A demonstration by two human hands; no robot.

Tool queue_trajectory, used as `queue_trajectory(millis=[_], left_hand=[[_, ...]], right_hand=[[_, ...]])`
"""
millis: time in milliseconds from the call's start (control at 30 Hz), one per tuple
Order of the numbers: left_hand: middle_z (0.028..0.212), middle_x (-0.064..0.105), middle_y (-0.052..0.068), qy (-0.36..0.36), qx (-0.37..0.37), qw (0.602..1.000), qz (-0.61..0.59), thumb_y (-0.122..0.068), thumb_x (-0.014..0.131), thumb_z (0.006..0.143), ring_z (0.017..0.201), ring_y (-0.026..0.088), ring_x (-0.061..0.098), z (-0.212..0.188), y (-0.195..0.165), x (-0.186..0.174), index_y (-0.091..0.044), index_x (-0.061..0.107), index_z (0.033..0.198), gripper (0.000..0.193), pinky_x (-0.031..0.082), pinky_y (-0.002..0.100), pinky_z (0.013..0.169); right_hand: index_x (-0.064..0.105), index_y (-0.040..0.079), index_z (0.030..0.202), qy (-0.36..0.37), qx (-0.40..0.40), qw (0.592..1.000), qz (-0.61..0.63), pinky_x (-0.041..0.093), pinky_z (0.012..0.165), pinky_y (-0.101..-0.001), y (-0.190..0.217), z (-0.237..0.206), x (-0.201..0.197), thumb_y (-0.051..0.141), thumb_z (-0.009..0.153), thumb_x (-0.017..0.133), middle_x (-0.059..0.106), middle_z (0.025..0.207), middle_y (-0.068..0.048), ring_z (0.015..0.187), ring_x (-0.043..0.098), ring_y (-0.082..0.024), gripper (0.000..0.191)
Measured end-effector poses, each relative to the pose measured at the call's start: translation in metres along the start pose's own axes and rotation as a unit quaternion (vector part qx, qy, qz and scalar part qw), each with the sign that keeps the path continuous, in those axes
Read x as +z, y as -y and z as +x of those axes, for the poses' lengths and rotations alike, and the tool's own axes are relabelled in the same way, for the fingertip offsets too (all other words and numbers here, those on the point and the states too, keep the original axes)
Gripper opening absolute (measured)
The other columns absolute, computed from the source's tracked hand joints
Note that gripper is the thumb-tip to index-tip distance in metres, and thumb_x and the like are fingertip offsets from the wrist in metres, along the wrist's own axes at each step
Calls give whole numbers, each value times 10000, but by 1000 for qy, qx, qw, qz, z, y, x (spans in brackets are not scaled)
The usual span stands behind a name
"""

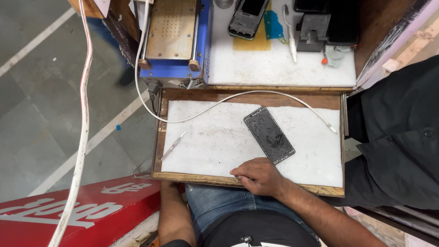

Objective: The person removes shattered glass from a cracked phone screen at a repair counter. They hold the phone, apply liquid from a blue bottle, use a roll of tape to lift glass shards, pick at the edges with a small red tool and tweezers, and peel the broken glass pieces off the screen by hand.

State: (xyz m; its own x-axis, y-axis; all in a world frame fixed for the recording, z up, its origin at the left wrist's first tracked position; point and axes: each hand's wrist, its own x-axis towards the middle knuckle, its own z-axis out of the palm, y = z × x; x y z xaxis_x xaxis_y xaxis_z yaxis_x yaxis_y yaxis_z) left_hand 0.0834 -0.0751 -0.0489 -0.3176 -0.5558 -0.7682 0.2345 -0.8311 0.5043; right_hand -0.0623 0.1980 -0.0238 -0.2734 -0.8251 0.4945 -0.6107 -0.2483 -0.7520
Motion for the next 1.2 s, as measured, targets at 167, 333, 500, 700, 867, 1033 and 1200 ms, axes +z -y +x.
queue_trajectory(millis=[167, 333, 500, 700, 867, 1033, 1200], left_hand=[[920, 656, 75, 5, 7, 1000, -18, -261, 408, 1059, 744, 187, 634, 10, 9, -8, -84, 527, 1214, 264, 554, 343, 594], [934, 643, 73, 6, 16, 1000, -24, -263, 411, 1061, 764, 185, 626, 12, 9, -16, -90, 518, 1222, 259, 553, 344, 618], [947, 630, 71, 3, 21, 999, -27, -265, 414, 1063, 784, 183, 618, 11, 6, -16, -97, 509, 1231, 255, 552, 346, 642], [963, 614, 69, 7, 28, 999, -30, -267, 418, 1065, 808, 181, 609, 7, 6, -17, -105, 498, 1241, 252, 550, 347, 670], [976, 601, 67, 14, 27, 999, -32, -269, 421, 1068, 828, 180, 601, 6, 14, -13, -112, 489, 1249, 250, 549, 348, 693], [989, 587, 65, 11, 32, 999, -34, -271, 424, 1070, 849, 178, 593, 2, 23, -17, -118, 480, 1258, 249, 548, 349, 717], [1003, 574, 63, -3, 48, 998, -42, -273, 427, 1072, 869, 176, 585, -4, 25, -26, -125, 471, 1266, 249, 547, 350, 741]], right_hand=[[769, 77, 1003, -4, 16, 1000, -22, 633, 631, -314, -3, -5, 1, 6, 810, 698, 785, 841, -60, 720, 774, -167, 217], [765, 75, 1015, -6, 7, 999, -33, 635, 633, -310, -8, -8, 2, 1, 809, 703, 785, 843, -52, 725, 777, -164, 228], [767, 74, 1022, -1, 12, 999, -32, 632, 620, -305, -6, -7, 2, -5, 815, 709, 786, 838, -54, 722, 778, -163, 229], [766, 82, 1025, 0, 6, 999, -38, 635, 630, -302, -3, -4, 1, -1, 818, 717, 785, 833, -56, 719, 780, -163, 228], [768, 70, 1023, 2, -7, 998, -62, 619, 632, -323, 1, -3, -1, 13, 808, 737, 782, 826, -70, 717, 767, -189, 225], [757, 77, 1017, -33, -23, 998, -55, 632, 642, -311, -7, -12, 2, 0, 820, 706, 779, 822, -51, 717, 775, -163, 218], [755, 62, 1022, -59, 5, 994, -96, 638, 657, -299, -16, -37, -8, -36, 826, 638, 774, 845, -65, 719, 757, -144, 249]])
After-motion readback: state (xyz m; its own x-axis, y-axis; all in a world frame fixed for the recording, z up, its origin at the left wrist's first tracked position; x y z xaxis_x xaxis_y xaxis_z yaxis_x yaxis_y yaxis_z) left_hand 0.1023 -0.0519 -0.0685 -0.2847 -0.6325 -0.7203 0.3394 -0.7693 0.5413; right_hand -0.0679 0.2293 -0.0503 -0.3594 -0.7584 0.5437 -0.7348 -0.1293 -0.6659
